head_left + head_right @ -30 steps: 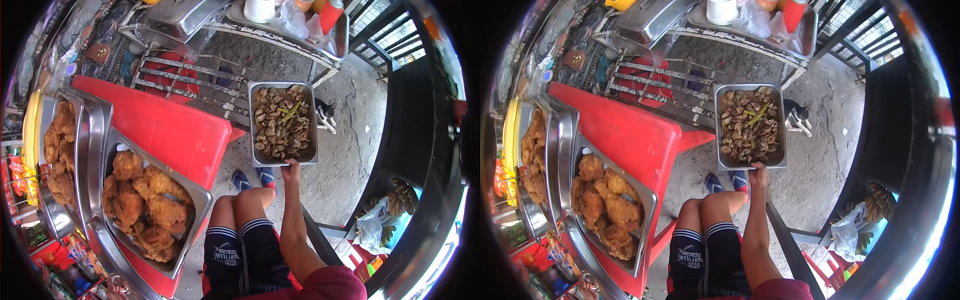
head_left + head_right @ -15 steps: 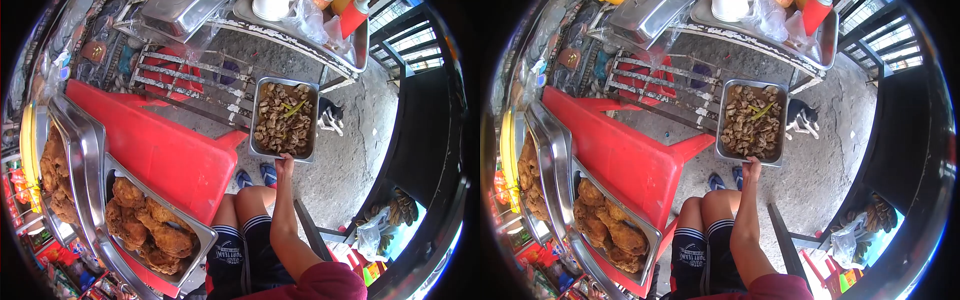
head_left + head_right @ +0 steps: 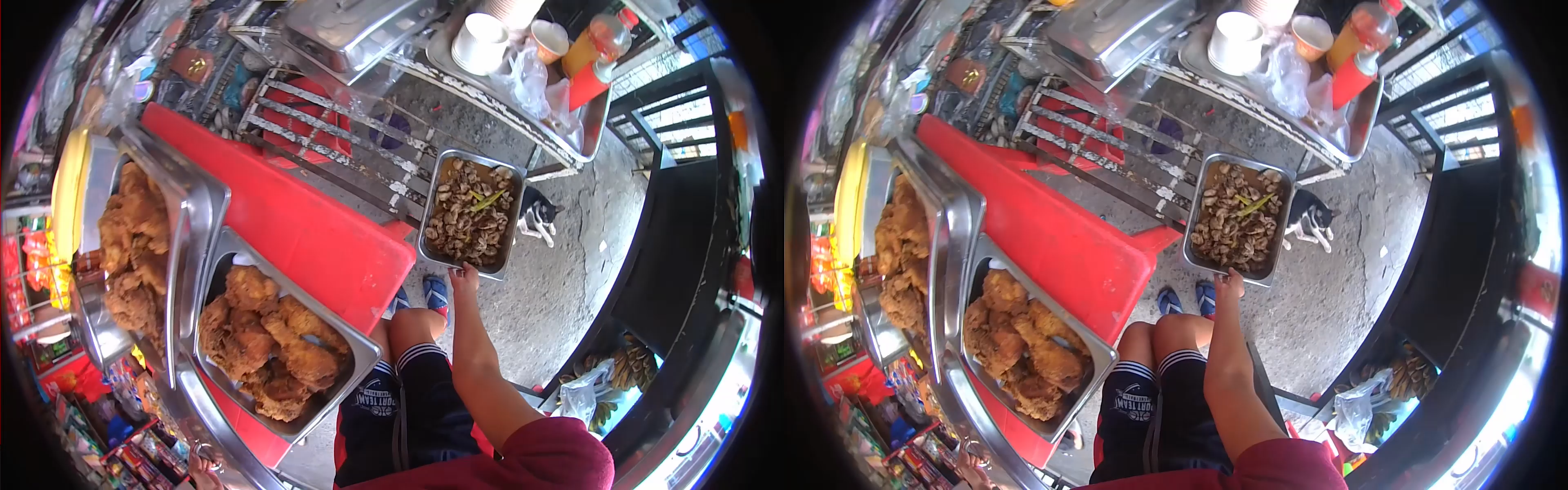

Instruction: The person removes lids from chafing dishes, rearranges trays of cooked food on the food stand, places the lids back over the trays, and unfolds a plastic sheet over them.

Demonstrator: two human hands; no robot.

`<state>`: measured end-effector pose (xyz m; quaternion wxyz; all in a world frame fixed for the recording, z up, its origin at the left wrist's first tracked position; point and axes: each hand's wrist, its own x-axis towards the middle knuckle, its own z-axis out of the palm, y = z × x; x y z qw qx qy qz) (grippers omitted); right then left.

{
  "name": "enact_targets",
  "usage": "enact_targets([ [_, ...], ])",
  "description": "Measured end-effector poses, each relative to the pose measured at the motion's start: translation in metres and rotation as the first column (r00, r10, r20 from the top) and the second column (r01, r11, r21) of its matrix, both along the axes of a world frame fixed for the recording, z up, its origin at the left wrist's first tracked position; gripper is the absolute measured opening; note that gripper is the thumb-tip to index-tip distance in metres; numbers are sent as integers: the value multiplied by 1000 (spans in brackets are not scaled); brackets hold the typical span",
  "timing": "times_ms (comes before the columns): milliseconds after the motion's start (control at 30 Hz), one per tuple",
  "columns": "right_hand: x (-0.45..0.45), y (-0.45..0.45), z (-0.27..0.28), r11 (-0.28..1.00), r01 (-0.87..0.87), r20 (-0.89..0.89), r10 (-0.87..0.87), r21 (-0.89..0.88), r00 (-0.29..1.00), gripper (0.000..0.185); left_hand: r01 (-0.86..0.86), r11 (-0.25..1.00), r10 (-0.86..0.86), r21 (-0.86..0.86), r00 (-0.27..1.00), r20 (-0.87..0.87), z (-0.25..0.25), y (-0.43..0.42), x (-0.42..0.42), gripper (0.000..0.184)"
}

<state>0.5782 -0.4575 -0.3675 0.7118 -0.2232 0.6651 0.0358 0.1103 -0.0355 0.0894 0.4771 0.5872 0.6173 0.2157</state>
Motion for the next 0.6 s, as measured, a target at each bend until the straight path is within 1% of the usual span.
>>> enact_targets([
  [33, 0, -4, 8, 1000, -12, 7, 12, 1, 1000, 21, -13, 1000, 13, 4, 1000, 5, 4, -4, -5, 34],
  [100, 0, -17, 27, 947, -293, -14, 297, 134, 955, 30, -50, 999, 50, 10, 999, 13, 15, -18, -21, 34],
  [133, 1, -19, 42, 957, -267, -104, 279, 112, 955, 38, -78, 997, 78, 16, 997, 15, 24, -30, -32, 34],
  [233, 1, -37, 87, 917, -388, -83, 396, 97, 915, 42, -170, 985, 170, 36, 985, 4, 64, -73, -77, 34],
  [267, 4, -43, 97, 898, -432, -92, 438, 79, 894, 37, -192, 981, 192, -4, 981, -6, 66, -79, -85, 34],
  [300, 11, -43, 114, 890, -450, -86, 455, 75, 886, 37, -209, 977, 209, -45, 978, -11, 61, -79, -84, 34],
  [367, 20, -43, 152, 812, -583, 43, 584, -32, 811, 28, -162, 984, 164, -68, 986, 15, 68, -91, -86, 32],
  [400, 23, -37, 177, 745, -653, 134, 667, -135, 733, 22, -165, 986, 165, -32, 986, 4, 67, -97, -83, 30],
  [433, 30, -29, 207, 642, -741, 251, 764, -200, 594, 20, -180, 984, 180, 9, 984, -6, 69, -106, -78, 28],
  [467, 37, -18, 242, 525, -805, 358, 833, -275, 422, 19, -203, 979, 204, 33, 978, -38, 75, -116, -70, 27],
  [500, 43, -9, 266, 482, -835, 371, 851, -267, 372, 19, -226, 972, 230, 57, 971, -73, 82, -126, -61, 25],
  [533, 50, 1, 290, 315, -830, 441, 893, -461, 94, 20, -275, 961, 276, 34, 961, -27, 91, -134, -55, 25],
  [567, 56, 13, 314, 175, -743, 453, 871, -646, -189, 22, -314, 949, 314, 9, 949, 21, 100, -141, -49, 24],
  [600, 61, 30, 348, 152, -749, 463, 857, -645, -225, 22, -332, 943, 333, 34, 943, -14, 110, -147, -45, 25],
])
